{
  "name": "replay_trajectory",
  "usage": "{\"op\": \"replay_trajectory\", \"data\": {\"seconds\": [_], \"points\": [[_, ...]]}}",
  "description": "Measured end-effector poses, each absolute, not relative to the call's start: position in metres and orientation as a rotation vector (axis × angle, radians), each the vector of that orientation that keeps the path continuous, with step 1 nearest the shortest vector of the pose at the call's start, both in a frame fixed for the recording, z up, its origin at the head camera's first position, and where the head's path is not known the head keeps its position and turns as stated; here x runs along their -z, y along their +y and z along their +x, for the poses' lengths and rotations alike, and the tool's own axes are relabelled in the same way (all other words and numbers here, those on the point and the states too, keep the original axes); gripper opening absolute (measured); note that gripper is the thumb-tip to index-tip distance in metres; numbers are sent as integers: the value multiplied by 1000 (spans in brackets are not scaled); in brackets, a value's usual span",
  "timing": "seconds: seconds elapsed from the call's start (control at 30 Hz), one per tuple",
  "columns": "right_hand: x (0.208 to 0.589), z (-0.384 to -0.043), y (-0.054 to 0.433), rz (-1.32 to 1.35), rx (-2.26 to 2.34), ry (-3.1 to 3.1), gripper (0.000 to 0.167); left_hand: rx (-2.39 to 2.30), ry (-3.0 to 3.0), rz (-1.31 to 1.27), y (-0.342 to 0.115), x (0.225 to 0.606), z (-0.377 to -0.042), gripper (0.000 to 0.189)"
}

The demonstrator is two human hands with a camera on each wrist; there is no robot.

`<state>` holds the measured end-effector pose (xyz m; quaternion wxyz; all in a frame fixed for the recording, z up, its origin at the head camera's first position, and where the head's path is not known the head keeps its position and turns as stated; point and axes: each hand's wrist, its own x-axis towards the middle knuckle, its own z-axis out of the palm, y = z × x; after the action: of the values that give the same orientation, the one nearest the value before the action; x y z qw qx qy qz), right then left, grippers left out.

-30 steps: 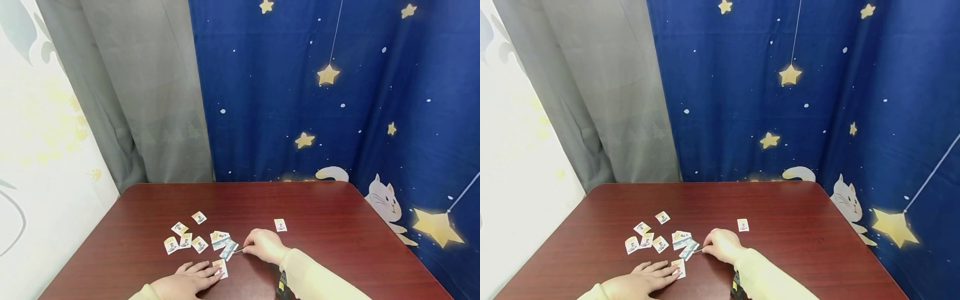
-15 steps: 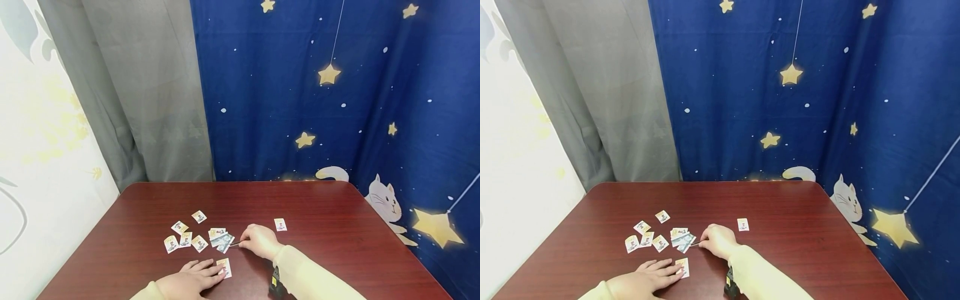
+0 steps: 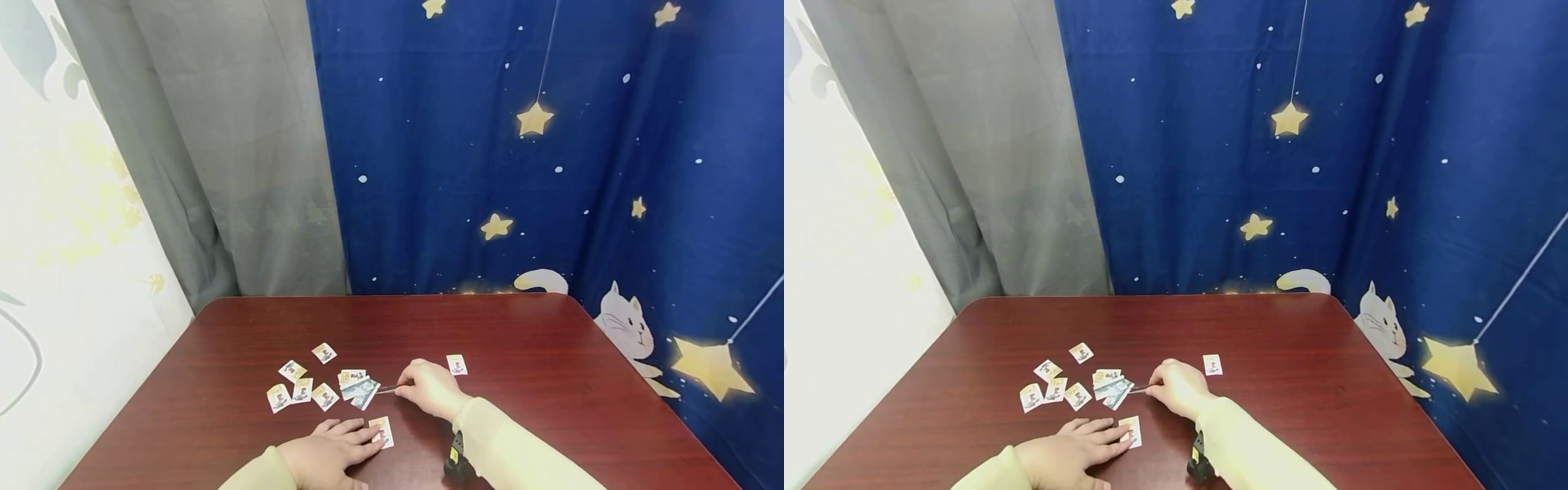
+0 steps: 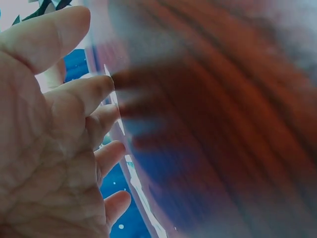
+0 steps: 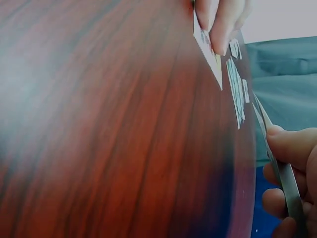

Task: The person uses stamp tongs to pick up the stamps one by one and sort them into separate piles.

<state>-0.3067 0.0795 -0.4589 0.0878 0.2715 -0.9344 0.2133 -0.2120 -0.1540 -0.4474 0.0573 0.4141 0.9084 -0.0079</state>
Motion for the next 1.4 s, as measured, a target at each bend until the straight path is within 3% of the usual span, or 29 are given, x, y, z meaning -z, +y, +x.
{"op": "replay_trajectory", "data": {"seconds": [0.53,1.4], "points": [[454,-296,122,675,-783,-2828,8,-15,2840,1314,-142,462,-229,59],[455,-284,134,343,-1377,-2964,15,-51,2742,1017,-115,443,-237,63]]}}
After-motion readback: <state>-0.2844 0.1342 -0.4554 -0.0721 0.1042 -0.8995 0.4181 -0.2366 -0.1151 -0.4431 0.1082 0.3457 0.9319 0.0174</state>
